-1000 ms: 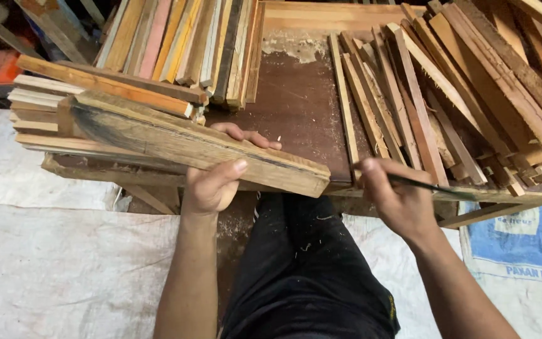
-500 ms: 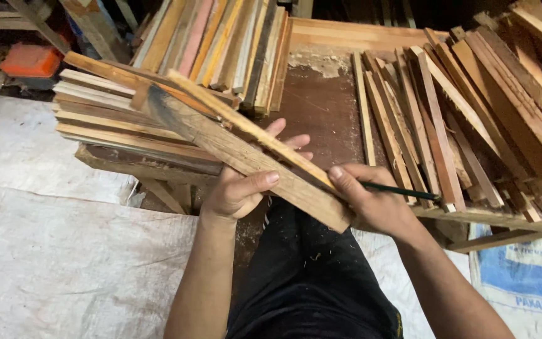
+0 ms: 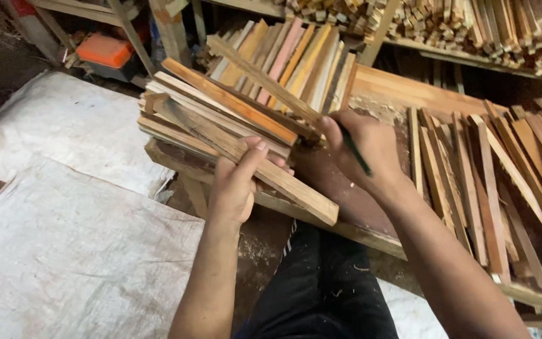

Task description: Marking wood strips with a pencil while sorting through a pile on a low table

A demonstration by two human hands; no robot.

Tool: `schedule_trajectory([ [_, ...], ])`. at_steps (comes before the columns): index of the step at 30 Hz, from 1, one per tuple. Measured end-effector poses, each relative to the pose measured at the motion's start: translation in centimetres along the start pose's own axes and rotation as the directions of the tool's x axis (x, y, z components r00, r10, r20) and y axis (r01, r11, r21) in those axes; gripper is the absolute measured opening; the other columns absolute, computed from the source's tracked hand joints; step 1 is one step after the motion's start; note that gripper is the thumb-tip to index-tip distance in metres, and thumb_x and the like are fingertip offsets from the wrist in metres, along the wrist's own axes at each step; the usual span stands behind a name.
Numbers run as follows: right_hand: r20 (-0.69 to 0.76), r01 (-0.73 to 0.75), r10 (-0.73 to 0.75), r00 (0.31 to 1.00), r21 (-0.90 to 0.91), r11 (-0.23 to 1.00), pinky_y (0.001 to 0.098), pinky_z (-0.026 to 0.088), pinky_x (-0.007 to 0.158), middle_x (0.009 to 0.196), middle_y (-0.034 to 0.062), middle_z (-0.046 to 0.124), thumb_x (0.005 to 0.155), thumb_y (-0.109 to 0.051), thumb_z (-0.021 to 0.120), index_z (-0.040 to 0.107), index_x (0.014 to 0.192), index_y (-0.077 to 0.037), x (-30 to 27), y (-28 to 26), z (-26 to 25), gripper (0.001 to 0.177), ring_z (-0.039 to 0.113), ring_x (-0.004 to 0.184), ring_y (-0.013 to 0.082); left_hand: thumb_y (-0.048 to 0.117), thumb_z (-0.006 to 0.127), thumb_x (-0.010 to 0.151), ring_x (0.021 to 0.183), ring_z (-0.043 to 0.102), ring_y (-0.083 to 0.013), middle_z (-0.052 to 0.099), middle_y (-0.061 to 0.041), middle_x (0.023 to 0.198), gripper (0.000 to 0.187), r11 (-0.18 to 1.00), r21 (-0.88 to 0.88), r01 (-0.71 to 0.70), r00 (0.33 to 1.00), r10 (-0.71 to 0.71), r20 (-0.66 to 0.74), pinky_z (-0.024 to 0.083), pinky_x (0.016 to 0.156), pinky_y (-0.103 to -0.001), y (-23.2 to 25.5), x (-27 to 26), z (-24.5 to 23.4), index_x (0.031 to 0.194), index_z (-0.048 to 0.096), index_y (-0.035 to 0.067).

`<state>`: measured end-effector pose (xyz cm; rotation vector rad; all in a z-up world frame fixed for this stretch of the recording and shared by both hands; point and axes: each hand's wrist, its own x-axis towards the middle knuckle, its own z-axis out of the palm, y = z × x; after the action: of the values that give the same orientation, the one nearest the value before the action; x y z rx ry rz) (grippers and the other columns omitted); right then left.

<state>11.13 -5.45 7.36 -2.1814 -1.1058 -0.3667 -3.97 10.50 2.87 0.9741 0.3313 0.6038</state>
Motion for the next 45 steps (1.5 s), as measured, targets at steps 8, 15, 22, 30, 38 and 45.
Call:
schedule_trajectory([
  [8, 0.134, 0.195, -0.172, 0.976, -0.178, 0.965, 0.0416, 0.06, 0.068, 0.074, 0.0094, 0.075, 0.102, -0.029, 0.062, 0.076, 0.102, -0.016, 8.1, -0.9, 5.3, 0.02, 0.074, 0.072, 0.0293, 0.025, 0.073, 0.092, 0.069, 0.074, -0.0321, 0.073, -0.027, 0.079, 0.028, 1.0, -0.012, 0.009, 0.998, -0.01, -0.064, 0.06, 0.048, -0.045, 2.1, 3.1, -1.4, 0.111, 0.059, 0.01],
  [15, 0.324, 0.163, -0.163, 0.932, 0.027, 0.986, 0.0347, 0.055, 0.053, 0.072, 0.017, 0.074, 0.1, -0.02, 0.067, 0.079, 0.113, -0.003, 9.7, -5.0, 2.7, 0.024, 0.07, 0.058, 0.0274, 0.025, 0.075, 0.089, 0.072, 0.075, -0.0324, 0.074, -0.027, 0.08, 0.03, 0.999, -0.026, 0.019, 0.997, -0.02, -0.069, 0.06, 0.051, -0.043, 2.6, 4.9, -1.6, 0.109, 0.06, 0.009],
  [22, 0.283, 0.134, -0.153, 0.947, 0.083, 0.987, 0.0421, 0.057, 0.061, 0.073, 0.0191, 0.074, 0.101, -0.024, 0.067, 0.078, 0.114, -0.006, 9.3, -4.6, 1.7, 0.024, 0.072, 0.063, 0.0338, 0.026, 0.075, 0.089, 0.072, 0.076, -0.0334, 0.073, -0.024, 0.079, 0.028, 0.999, -0.049, 0.018, 0.998, -0.02, -0.056, 0.058, 0.047, -0.038, 2.7, 4.9, -0.5, 0.108, 0.062, 0.011],
  [30, 0.143, 0.105, -0.122, 0.982, 0.124, 0.987, 0.0553, 0.057, 0.08, 0.083, 0.0165, 0.078, 0.097, -0.03, 0.069, 0.077, 0.116, -0.008, 6.7, -3.1, 0.8, 0.03, 0.075, 0.084, 0.0419, 0.025, 0.071, 0.091, 0.074, 0.077, -0.038, 0.073, -0.025, 0.082, 0.031, 0.999, 0.001, 0.05, 0.999, -0.05, -0.012, 0.062, 0.052, -0.048, 3.8, 1.8, 3.1, 0.115, 0.057, 0.012],
  [38, 0.001, -0.141, 0.152, 0.988, 0.378, 0.915, 0.0465, 0.056, 0.092, 0.105, 0.0139, 0.078, 0.099, -0.031, 0.066, 0.073, 0.126, -0.012, -3.1, -1.6, -6.8, 0.034, 0.073, 0.108, 0.0337, 0.022, 0.069, 0.093, 0.077, 0.076, -0.0338, 0.072, -0.025, 0.082, 0.039, 0.992, 0.109, -0.065, 0.971, 0.038, 0.237, 0.062, 0.063, -0.041, -0.7, 0.2, 7.1, 0.123, 0.051, 0.004],
  [45, 0.022, -0.467, 0.522, 0.852, 0.481, 0.742, 0.0553, 0.054, 0.094, 0.123, 0.0202, 0.074, 0.071, -0.031, 0.092, 0.065, 0.137, -0.009, -14.3, 1.6, -6.7, 0.074, 0.067, 0.117, 0.0428, 0.024, 0.067, 0.097, 0.08, 0.074, -0.0236, 0.075, -0.02, 0.079, 0.039, 0.922, 0.359, -0.147, 0.878, -0.045, 0.476, 0.059, 0.067, -0.033, -10.8, 0.5, 13.4, 0.123, 0.056, -0.003],
])
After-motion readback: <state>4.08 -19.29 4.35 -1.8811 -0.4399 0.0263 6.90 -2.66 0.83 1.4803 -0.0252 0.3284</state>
